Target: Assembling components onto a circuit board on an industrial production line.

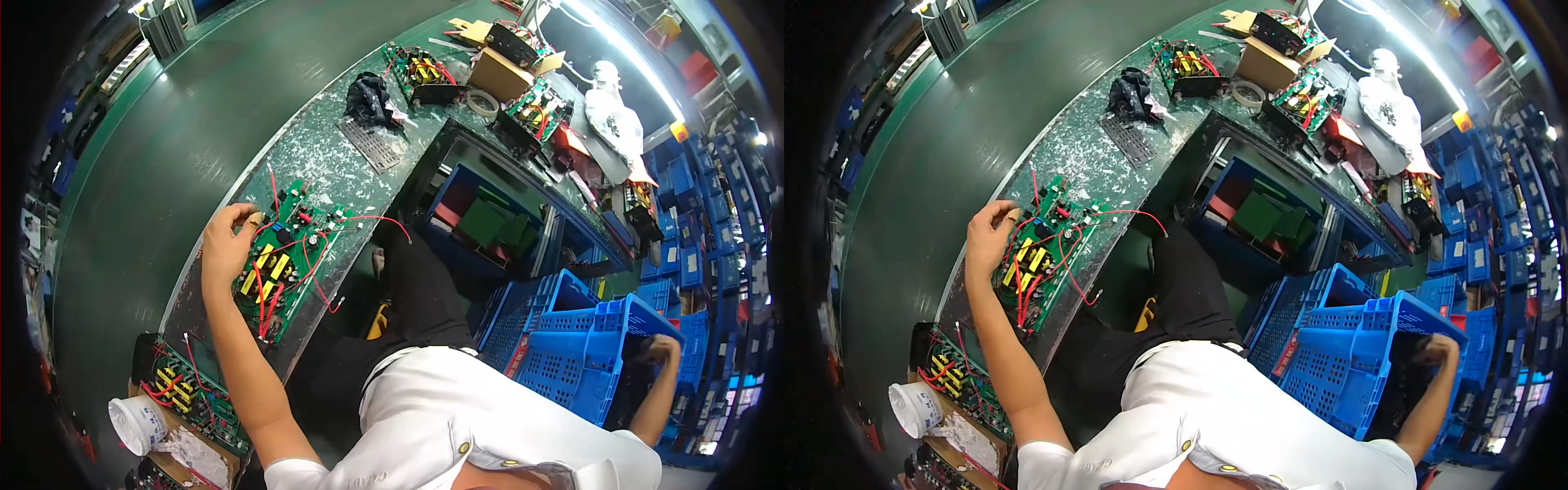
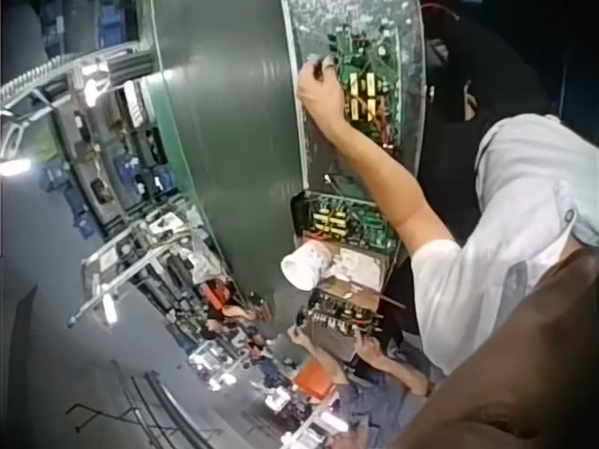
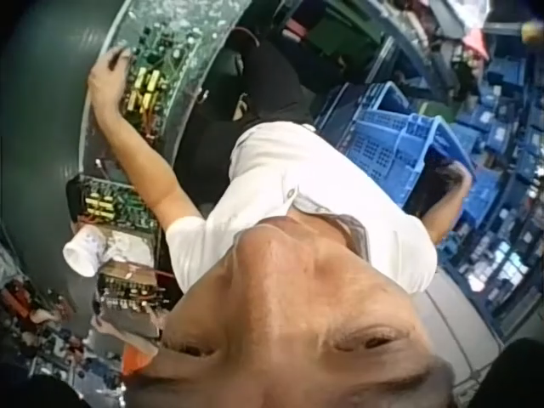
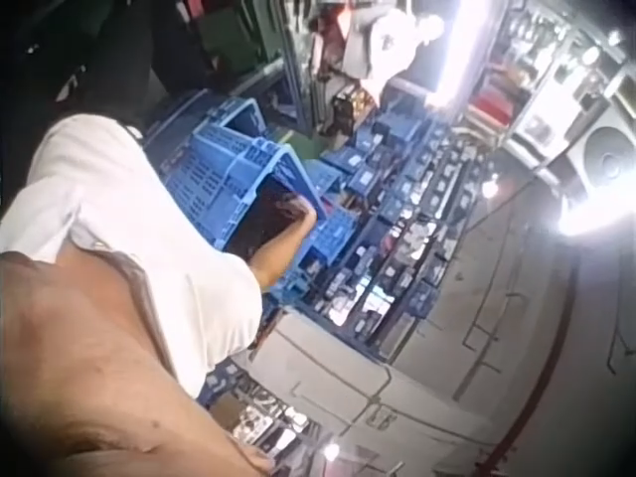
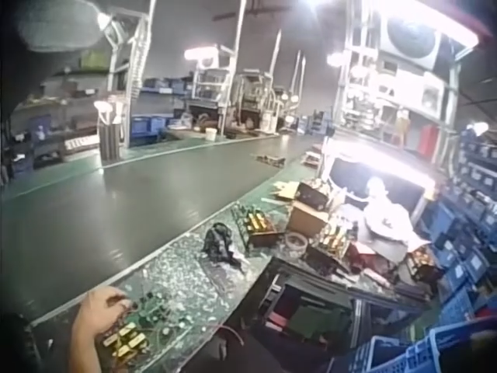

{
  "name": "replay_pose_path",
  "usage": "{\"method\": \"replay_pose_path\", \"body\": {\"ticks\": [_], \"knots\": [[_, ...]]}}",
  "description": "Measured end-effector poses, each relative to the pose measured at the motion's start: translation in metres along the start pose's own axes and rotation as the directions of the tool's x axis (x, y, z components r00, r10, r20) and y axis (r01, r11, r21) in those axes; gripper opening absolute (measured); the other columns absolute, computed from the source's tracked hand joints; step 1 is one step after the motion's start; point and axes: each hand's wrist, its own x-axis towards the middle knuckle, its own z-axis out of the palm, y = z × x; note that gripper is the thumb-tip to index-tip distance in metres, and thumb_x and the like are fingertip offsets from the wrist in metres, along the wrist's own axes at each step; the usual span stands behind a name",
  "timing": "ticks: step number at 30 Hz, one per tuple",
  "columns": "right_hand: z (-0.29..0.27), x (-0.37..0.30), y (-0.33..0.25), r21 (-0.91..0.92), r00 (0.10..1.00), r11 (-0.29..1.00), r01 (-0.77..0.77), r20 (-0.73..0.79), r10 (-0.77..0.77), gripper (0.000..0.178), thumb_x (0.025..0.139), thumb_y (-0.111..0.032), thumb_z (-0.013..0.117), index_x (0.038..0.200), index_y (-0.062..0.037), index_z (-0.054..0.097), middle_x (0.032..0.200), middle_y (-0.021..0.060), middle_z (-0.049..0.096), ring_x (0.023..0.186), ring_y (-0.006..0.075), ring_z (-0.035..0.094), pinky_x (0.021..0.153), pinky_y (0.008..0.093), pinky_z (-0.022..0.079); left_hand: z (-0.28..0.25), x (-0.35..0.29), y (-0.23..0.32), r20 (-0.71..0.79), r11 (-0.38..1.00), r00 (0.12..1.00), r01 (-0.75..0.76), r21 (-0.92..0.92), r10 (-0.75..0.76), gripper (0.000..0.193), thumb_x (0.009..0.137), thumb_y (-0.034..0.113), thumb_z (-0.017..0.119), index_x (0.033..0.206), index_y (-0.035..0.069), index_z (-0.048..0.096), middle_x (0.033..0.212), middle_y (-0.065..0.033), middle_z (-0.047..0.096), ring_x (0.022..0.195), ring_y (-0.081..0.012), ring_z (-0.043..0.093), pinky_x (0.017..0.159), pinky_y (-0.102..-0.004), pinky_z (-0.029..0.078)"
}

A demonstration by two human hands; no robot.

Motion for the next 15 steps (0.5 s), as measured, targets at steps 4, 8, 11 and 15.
{"method": "replay_pose_path", "body": {"ticks": [4, 8, 11, 15], "knots": [[-0.022, -0.022, 0.111, 0.238, 0.964, 0.944, -0.231, 0.188, 0.188, 0.012, 0.065, -0.006, 0.069, 0.077, -0.0021, 0.069, 0.088, 0.0151, 0.067, 0.087, 0.0314, 0.065, 0.078, 0.0446, 0.053, 0.004, 0.008, 0.001, -0.001, 0.998, 1.000, 0.016, -0.053, -0.016, 0.023, 0.089, 0.012, 0.067, 0.106, -0.004, 0.067, 0.091, -0.0082, 0.071, 0.082, -0.0129, 0.066, 0.078, -0.0287, 0.051], [-0.112, 0.022, 0.125, 0.141, 0.667, 0.982, 0.130, -0.745, 0.019, 0.021, 0.087, -0.016, 0.060, 0.103, -0.0031, 0.066, 0.103, 0.0211, 0.065, 0.093, 0.0395, 0.062, 0.081, 0.0458, 0.051, 0.002, 0.006, 0.004, 0.009, 0.995, 0.999, 0.052, -0.090, -0.051, 0.023, 0.090, 0.011, 0.067, 0.107, -0.004, 0.067, 0.088, -0.0057, 0.070, 0.080, -0.0106, 0.064, 0.077, -0.0281, 0.050], [-0.318, 0.001, -0.085, 0.208, 0.509, 0.807, 0.553, -0.851, -0.130, 0.035, 0.092, -0.001, 0.058, 0.127, 0.0019, 0.055, 0.116, 0.0161, 0.064, 0.113, 0.0307, 0.060, 0.097, 0.0393, 0.047, -0.009, -0.002, 0.026, -0.100, 0.978, 0.994, -0.065, -0.197, 0.046, 0.024, 0.088, 0.009, 0.066, 0.111, -0.001, 0.067, 0.093, -0.0098, 0.072, 0.084, -0.0139, 0.067, 0.076, -0.0290, 0.051], [-0.420, -0.005, -0.293, 0.265, 0.175, -0.187, 0.946, -0.902, -0.395, 0.032, 0.093, -0.008, 0.063, 0.124, -0.0011, 0.059, 0.109, 0.0086, 0.069, 0.101, 0.0160, 0.065, 0.089, 0.0295, 0.051, 0.001, -0.032, 0.089, 0.028, 0.588, 0.973, -0.114, -0.801, 0.227, 0.055, 0.089, -0.001, 0.063, 0.140, 0.006, 0.047, 0.135, -0.0103, 0.053, 0.119, -0.0181, 0.052, 0.087, -0.0312, 0.051]]}}
